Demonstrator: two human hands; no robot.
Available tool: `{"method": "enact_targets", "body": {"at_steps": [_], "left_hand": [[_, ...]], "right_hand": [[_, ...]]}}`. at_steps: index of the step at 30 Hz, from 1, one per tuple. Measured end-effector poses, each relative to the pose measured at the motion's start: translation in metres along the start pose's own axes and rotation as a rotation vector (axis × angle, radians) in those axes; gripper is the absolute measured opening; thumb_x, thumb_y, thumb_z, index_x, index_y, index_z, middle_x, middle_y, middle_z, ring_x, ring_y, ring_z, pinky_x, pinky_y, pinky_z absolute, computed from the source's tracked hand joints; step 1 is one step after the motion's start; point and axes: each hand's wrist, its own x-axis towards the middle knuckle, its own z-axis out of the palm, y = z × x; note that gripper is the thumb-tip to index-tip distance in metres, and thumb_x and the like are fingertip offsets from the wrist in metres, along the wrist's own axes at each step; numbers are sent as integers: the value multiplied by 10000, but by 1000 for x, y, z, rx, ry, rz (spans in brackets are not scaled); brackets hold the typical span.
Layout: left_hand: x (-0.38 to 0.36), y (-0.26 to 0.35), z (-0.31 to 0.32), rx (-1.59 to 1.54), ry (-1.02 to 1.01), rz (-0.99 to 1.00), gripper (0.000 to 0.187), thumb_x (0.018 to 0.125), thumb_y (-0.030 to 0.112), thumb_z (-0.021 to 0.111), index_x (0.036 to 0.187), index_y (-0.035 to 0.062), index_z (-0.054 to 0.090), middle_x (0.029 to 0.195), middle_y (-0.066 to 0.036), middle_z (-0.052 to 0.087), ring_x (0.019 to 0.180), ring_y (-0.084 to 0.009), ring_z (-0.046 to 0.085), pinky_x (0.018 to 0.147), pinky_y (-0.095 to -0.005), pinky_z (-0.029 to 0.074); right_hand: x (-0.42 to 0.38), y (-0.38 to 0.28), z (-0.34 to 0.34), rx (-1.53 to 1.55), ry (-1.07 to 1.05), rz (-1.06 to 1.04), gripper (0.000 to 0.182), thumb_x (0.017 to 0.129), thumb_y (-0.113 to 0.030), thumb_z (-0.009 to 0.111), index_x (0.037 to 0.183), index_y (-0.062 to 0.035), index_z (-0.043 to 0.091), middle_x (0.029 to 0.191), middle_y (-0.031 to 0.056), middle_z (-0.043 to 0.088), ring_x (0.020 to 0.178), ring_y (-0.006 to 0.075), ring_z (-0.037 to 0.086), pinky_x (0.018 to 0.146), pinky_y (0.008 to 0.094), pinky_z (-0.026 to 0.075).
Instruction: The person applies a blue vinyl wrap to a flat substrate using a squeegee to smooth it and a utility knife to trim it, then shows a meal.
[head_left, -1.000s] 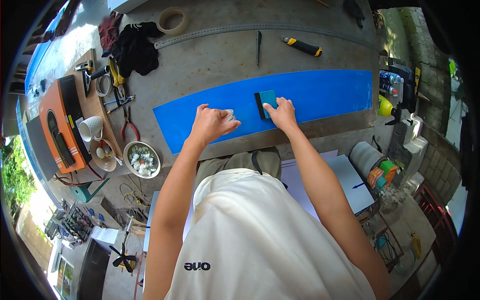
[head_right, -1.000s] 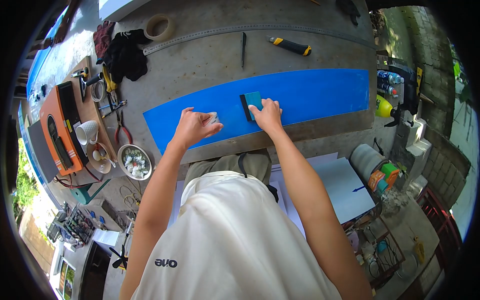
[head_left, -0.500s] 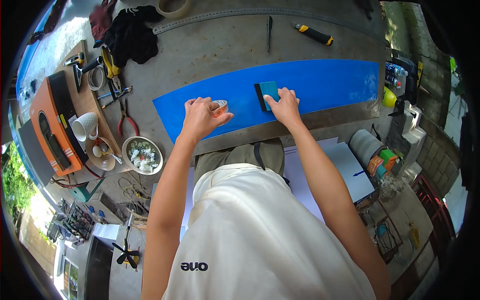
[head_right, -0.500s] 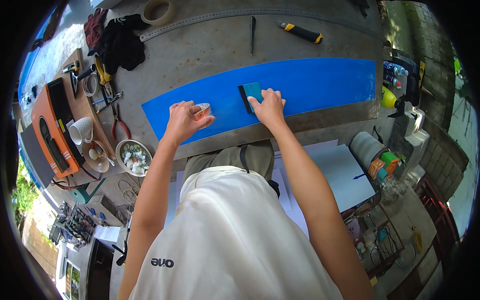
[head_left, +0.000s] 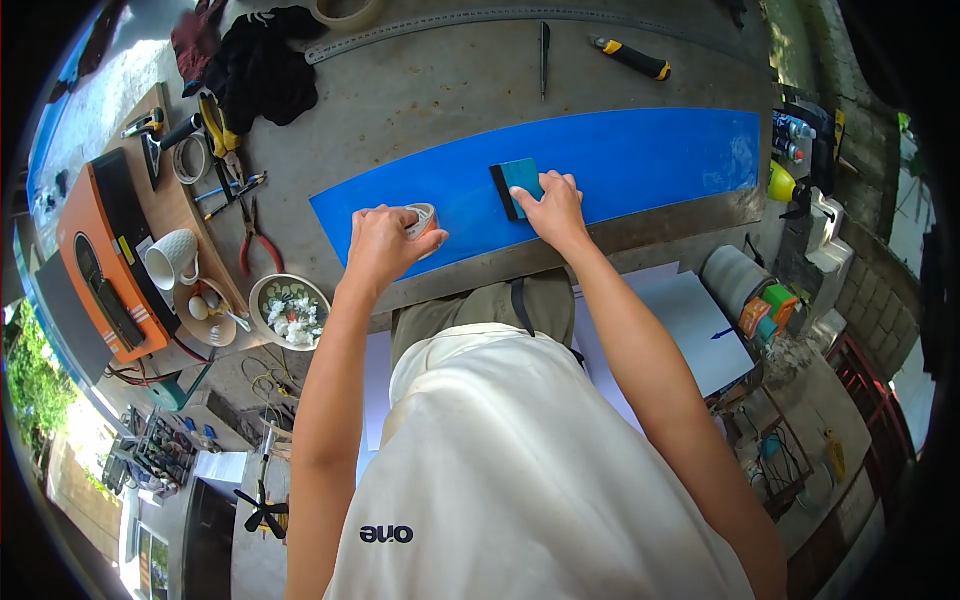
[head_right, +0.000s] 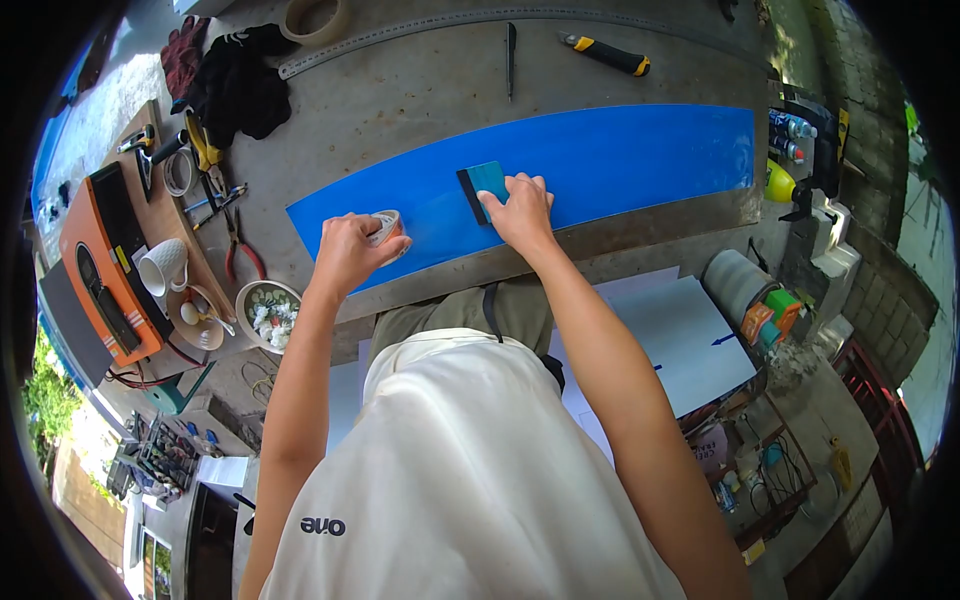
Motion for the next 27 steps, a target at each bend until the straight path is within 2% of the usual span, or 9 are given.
{"method": "enact_targets", "body": {"at_steps": [2, 4, 5, 7, 14, 19, 23, 25, 27], "left_hand": [[3, -2, 2, 26, 40, 34, 427, 760, 422, 862, 870, 15, 799, 775, -118, 679, 801, -284, 621, 808, -405, 472], [3, -4, 4, -43, 49, 15, 431, 753, 398, 872, 924, 9, 806, 935, -108, 681, 893, -275, 602, 824, -390, 491], [3, -6, 6, -45, 47, 13, 431, 753, 398, 872, 924, 9, 806, 935, -108, 681, 893, -275, 602, 824, -390, 491], [3, -12, 12, -114, 110, 77, 431, 752, 382, 876, 957, 9, 809, 1058, -98, 686, 969, -272, 596, 855, -400, 503], [7, -18, 17, -180, 130, 91, 420, 752, 377, 879, 952, 14, 810, 1067, -96, 692, 982, -284, 594, 858, -404, 508], [9, -11, 15, -106, 84, 71, 427, 762, 411, 868, 914, 16, 812, 935, -101, 702, 936, -289, 596, 813, -431, 498], [4, -11, 6, -4, 28, 66, 441, 765, 437, 855, 896, 18, 813, 893, -103, 697, 902, -299, 599, 790, -439, 490], [3, -9, 5, 125, -10, -85, 463, 763, 454, 844, 887, 10, 809, 878, -113, 691, 886, -317, 607, 772, -456, 489], [3, -8, 6, 150, 29, -82, 464, 761, 451, 843, 885, 5, 807, 907, -115, 694, 920, -316, 611, 779, -458, 494]], "right_hand": [[1, 3, 1, -5, 15, -4, 414, 857, -355, 800, 963, 39, 725, 1027, 167, 671, 1073, 377, 575, 898, 509, 449], [-1, 1, 1, -4, 10, 10, 417, 858, -357, 798, 969, 39, 727, 1029, 167, 673, 1071, 378, 575, 896, 513, 447], [-2, 0, 0, -5, 7, 10, 417, 858, -357, 798, 969, 39, 727, 1029, 167, 673, 1071, 378, 575, 896, 513, 447], [-3, -4, -2, -1, 11, 7, 416, 859, -356, 795, 974, 38, 730, 1034, 164, 676, 1075, 376, 573, 893, 513, 446], [-10, -23, 15, -11, 16, -19, 368, 856, -339, 798, 942, 13, 734, 1023, 153, 678, 1069, 360, 574, 909, 496, 432], [-13, -44, 29, 24, 11, -36, 336, 847, -316, 804, 868, 6, 713, 1000, 159, 670, 1057, 370, 570, 890, 501, 435], [-13, -45, 27, 45, -14, -14, 350, 843, -310, 811, 918, 22, 730, 1018, 165, 673, 1067, 375, 569, 889, 500, 441], [-13, -43, 30, 37, -12, -2, 360, 840, -307, 815, 950, 29, 741, 1029, 168, 673, 1070, 376, 569, 893, 501, 442], [-13, -41, 35, 39, 32, -7, 408, 832, -304, 828, 1035, 42, 751, 1066, 172, 671, 1070, 374, 569, 909, 497, 443]]}}
